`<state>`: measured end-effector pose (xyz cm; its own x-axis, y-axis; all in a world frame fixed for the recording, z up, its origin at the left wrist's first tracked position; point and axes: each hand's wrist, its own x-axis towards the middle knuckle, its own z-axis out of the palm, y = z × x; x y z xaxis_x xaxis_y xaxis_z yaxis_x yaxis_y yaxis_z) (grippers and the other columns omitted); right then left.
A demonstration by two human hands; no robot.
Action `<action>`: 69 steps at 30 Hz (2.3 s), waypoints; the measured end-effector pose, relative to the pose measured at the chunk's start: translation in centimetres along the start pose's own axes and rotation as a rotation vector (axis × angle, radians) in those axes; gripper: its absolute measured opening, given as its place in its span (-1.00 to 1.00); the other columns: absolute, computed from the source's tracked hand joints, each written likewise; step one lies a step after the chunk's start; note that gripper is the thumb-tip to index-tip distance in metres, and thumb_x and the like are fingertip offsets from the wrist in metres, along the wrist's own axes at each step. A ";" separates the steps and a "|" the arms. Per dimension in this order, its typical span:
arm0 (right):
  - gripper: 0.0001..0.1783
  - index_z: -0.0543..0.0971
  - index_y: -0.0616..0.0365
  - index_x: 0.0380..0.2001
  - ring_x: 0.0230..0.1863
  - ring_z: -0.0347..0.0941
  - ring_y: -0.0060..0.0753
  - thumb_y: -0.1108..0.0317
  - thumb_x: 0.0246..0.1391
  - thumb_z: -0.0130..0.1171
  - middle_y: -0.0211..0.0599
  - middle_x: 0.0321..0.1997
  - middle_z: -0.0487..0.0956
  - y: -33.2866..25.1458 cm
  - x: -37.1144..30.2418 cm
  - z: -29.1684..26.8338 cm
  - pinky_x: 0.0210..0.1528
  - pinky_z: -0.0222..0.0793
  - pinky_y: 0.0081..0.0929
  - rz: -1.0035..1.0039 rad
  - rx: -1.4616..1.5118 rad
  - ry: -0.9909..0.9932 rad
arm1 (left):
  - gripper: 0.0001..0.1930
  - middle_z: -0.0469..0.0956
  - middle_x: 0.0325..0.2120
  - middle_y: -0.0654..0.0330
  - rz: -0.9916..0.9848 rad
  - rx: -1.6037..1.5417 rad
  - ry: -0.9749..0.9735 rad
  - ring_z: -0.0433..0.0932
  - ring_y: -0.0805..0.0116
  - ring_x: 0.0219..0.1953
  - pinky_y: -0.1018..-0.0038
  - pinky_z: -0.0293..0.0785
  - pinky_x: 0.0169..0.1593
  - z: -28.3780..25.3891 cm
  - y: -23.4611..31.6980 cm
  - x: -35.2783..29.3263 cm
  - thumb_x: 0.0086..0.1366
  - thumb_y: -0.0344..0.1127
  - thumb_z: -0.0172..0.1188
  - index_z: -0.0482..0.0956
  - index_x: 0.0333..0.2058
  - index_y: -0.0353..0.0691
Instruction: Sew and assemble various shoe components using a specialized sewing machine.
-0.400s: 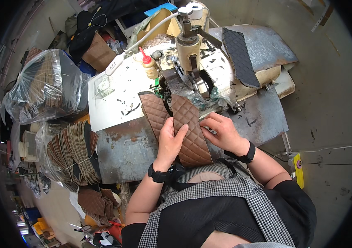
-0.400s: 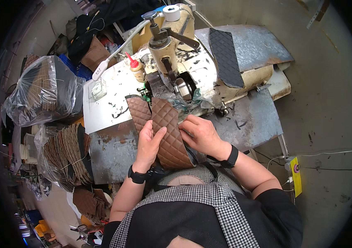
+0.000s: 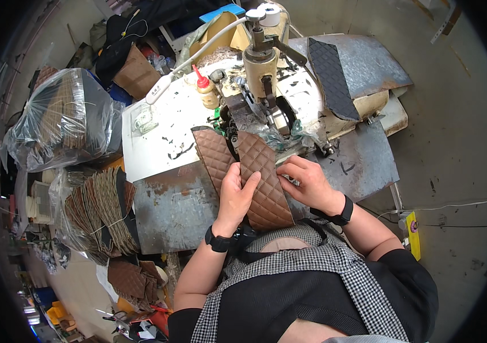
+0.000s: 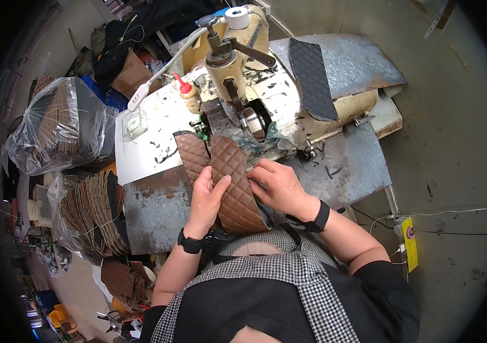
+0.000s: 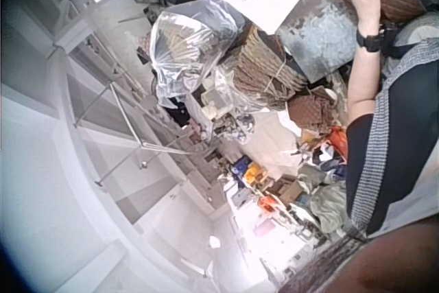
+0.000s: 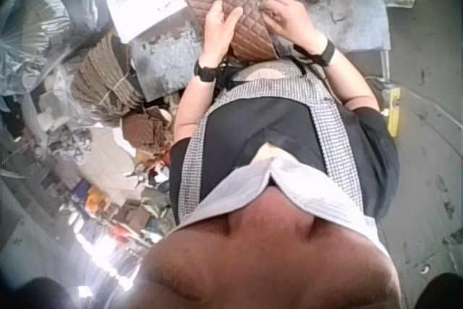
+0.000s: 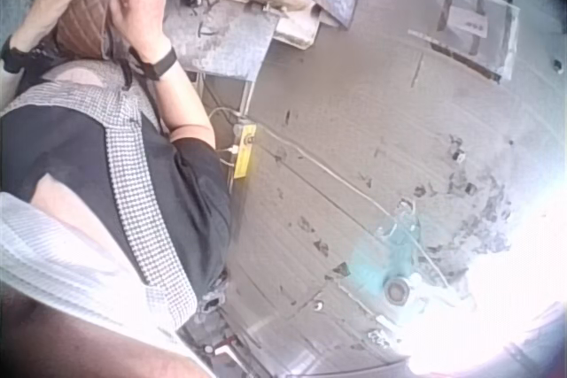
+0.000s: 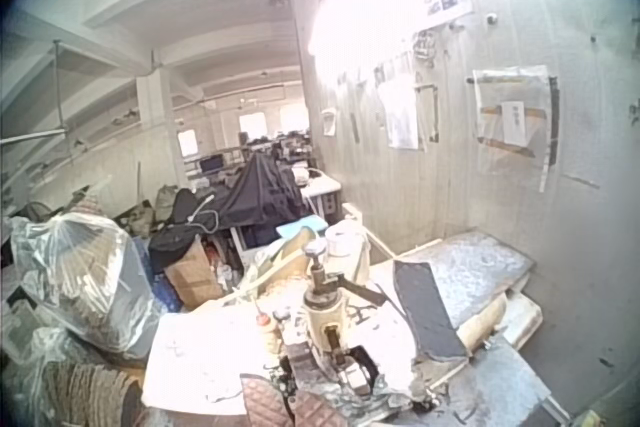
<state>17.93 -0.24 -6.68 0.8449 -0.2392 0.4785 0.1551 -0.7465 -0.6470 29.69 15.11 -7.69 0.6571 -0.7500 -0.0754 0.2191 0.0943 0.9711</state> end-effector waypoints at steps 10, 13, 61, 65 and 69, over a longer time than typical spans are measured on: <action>-0.84 0.55 0.19 -0.38 -0.47 0.47 -0.15 0.50 -0.13 0.24 -0.23 -0.44 0.45 -0.6 0.3 -0.5 -0.44 0.40 -0.35 -0.035 0.009 0.017 | -0.74 0.53 -0.14 0.12 0.030 0.002 0.009 0.50 0.48 -0.11 0.55 0.43 -0.03 0.5 2.0 -0.5 0.31 -0.48 0.11 0.36 -0.05 -0.41; -0.80 0.55 0.18 -0.35 -0.46 0.47 -0.15 0.48 -0.13 0.26 -0.23 -0.44 0.44 -1.0 0.5 -0.7 -0.43 0.40 -0.35 -0.029 0.026 0.022 | -0.73 0.53 -0.12 0.12 0.050 -0.015 0.002 0.50 0.48 -0.10 0.56 0.42 -0.01 0.3 2.3 -0.4 0.32 -0.47 0.11 0.36 -0.04 -0.40; -0.61 0.55 0.29 -0.18 -0.17 0.53 -0.06 0.67 -0.21 0.15 -0.04 -0.11 0.54 0.0 1.9 0.7 -0.17 0.49 -0.33 -0.264 0.039 0.083 | -0.67 0.56 -0.13 0.12 0.028 -0.026 0.019 0.52 0.52 -0.14 0.60 0.44 -0.07 -0.8 2.6 1.5 0.36 -0.40 0.07 0.36 0.03 -0.45; -0.66 0.55 0.28 -0.19 -0.18 0.54 -0.07 0.55 -0.15 0.22 -0.04 -0.11 0.56 0.2 1.6 0.3 -0.18 0.49 -0.37 -0.253 0.120 0.096 | -0.59 0.54 -0.09 0.11 0.091 0.018 0.112 0.51 0.51 -0.14 0.60 0.44 -0.06 0.1 3.2 1.7 0.32 -0.44 0.12 0.31 0.10 -0.45; -0.66 0.56 0.26 -0.19 -0.14 0.54 -0.10 0.43 -0.11 0.27 -0.06 -0.09 0.57 -0.1 1.6 -0.3 -0.13 0.46 -0.39 -0.225 0.198 0.091 | -0.58 0.52 -0.08 0.10 0.169 -0.031 0.099 0.50 0.52 -0.14 0.61 0.43 -0.06 -0.8 2.8 3.0 0.29 -0.47 0.15 0.35 0.10 -0.45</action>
<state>19.17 -0.76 -5.69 0.7300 -0.1428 0.6683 0.4371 -0.6541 -0.6173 32.84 13.69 -5.33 0.7538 -0.6539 0.0646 0.1208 0.2344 0.9646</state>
